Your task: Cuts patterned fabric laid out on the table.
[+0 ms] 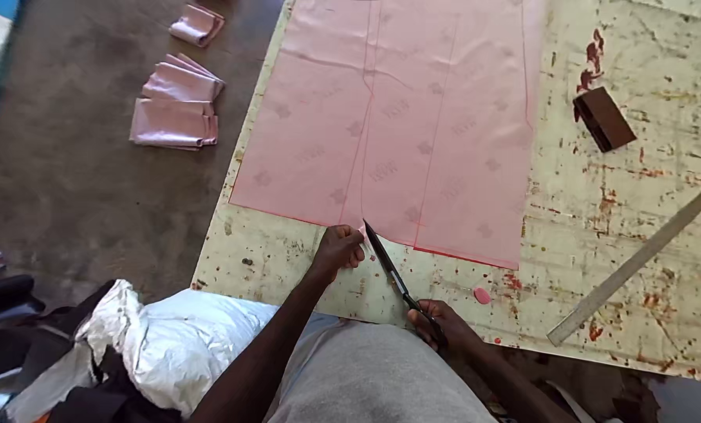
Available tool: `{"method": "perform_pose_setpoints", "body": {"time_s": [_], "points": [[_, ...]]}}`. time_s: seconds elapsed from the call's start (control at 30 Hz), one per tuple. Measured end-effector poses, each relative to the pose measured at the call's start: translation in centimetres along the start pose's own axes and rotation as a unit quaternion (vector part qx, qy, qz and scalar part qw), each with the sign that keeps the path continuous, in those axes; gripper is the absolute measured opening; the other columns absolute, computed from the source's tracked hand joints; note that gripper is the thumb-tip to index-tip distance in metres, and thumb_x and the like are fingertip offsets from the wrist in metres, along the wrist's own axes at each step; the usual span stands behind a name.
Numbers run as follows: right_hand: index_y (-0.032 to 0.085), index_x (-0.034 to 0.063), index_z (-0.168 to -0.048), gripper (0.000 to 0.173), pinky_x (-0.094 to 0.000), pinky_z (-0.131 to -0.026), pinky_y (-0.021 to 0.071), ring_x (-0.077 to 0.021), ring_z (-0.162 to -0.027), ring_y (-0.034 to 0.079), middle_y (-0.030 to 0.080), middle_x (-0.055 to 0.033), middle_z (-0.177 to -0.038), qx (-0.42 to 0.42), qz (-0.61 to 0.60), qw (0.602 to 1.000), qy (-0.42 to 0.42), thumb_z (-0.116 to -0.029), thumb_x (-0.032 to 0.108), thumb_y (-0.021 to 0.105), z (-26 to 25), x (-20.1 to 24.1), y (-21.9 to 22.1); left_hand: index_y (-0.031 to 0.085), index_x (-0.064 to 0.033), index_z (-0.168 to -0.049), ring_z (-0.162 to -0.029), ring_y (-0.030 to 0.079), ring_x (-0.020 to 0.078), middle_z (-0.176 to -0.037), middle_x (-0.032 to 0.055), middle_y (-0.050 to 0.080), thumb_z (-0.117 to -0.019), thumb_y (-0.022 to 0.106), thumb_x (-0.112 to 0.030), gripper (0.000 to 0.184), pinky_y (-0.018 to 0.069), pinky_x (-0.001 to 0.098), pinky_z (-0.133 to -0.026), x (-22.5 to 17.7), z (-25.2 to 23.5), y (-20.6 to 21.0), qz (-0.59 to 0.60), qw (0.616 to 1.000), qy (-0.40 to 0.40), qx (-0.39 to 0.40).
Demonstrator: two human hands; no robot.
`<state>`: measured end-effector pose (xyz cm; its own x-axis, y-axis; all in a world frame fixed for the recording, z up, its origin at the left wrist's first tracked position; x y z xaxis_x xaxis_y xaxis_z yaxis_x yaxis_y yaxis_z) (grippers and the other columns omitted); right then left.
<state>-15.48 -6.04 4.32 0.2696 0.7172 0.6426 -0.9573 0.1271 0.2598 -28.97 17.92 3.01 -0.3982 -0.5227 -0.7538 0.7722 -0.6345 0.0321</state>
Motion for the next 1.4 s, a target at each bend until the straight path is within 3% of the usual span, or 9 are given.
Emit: {"method": "perform_pose_setpoints", "body": {"time_s": [0.17, 0.47, 0.83, 1.1, 1.27, 1.4], "points": [[0.058, 0.0115, -0.091, 0.050, -0.0233, -0.045, 0.0468, -0.0080, -0.047, 0.051, 0.052, 0.0024, -0.062, -0.058, -0.020, 0.998, 0.012, -0.0882, 0.060, 0.072, 0.3, -0.3, 3.5, 0.063, 0.0015, -0.105, -0.044, 0.058, 0.0156, -0.065, 0.0105, 0.067, -0.1067, 0.055, -0.020, 0.023, 0.0481, 0.0281, -0.042, -1.3, -1.0, -2.1, -0.130, 0.987, 0.024, 0.096], [0.057, 0.0108, -0.094, 0.057, -0.0261, -0.047, 0.0494, -0.0104, -0.048, 0.053, 0.053, 0.0007, -0.065, -0.155, -0.034, 0.987, 0.022, -0.0848, 0.065, 0.072, 0.0, 0.5, 7.7, 0.062, 0.0018, -0.104, -0.046, 0.059, 0.0160, -0.067, 0.0111, 0.068, -0.1071, 0.054, -0.020, 0.023, 0.0485, 0.0275, -0.043, -1.6, -2.0, -3.2, -0.125, 0.972, 0.022, 0.197], [0.056, 0.0103, -0.090, 0.047, -0.0265, -0.045, 0.0480, -0.0097, -0.044, 0.049, 0.050, 0.0018, -0.061, -0.187, -0.051, 0.980, 0.035, -0.0888, 0.053, 0.075, -1.1, 0.4, 8.6, 0.062, 0.0001, -0.101, -0.043, 0.054, 0.0135, -0.063, 0.0100, 0.065, -0.1079, 0.052, -0.019, 0.022, 0.0442, 0.0240, -0.042, -2.1, -1.0, -3.4, -0.112, 0.977, 0.024, 0.182], [0.055, 0.0108, -0.093, 0.053, -0.0245, -0.046, 0.0469, -0.0091, -0.047, 0.051, 0.052, 0.0015, -0.065, -0.187, -0.060, 0.981, 0.006, -0.0876, 0.061, 0.072, -1.9, 0.2, 9.7, 0.061, 0.0002, -0.100, -0.042, 0.052, 0.0122, -0.062, 0.0106, 0.064, -0.1079, 0.052, -0.017, 0.021, 0.0417, 0.0219, -0.040, -2.3, -0.3, -3.8, -0.092, 0.980, 0.020, 0.178], [0.055, 0.0097, -0.095, 0.052, -0.0252, -0.049, 0.0493, -0.0104, -0.050, 0.053, 0.053, 0.0001, -0.065, -0.172, -0.067, 0.983, -0.002, -0.0911, 0.059, 0.069, -2.9, 1.7, 9.7, 0.061, -0.0003, -0.099, -0.041, 0.053, 0.0120, -0.062, 0.0107, 0.064, -0.1074, 0.052, -0.017, 0.021, 0.0412, 0.0215, -0.039, -2.3, -0.1, -3.7, -0.090, 0.979, 0.020, 0.182], [0.055, 0.0111, -0.095, 0.054, -0.0240, -0.049, 0.0487, -0.0092, -0.050, 0.053, 0.052, 0.0018, -0.065, -0.166, -0.085, 0.982, -0.012, -0.0880, 0.063, 0.071, -3.3, 1.8, 9.9, 0.061, 0.0008, -0.098, -0.041, 0.052, 0.0114, -0.062, 0.0109, 0.064, -0.1075, 0.051, -0.016, 0.022, 0.0406, 0.0210, -0.039, -2.5, 0.0, -3.7, -0.082, 0.979, 0.025, 0.184]]}}
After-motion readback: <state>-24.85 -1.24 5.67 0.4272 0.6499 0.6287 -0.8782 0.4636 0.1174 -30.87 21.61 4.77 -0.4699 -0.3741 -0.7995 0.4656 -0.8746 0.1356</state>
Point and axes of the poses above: each hand's wrist, its own z-axis away from the middle knuckle, its own y-axis out of the palm, x = y × z, the point moved 5 cm from there along -z, towards the middle knuckle
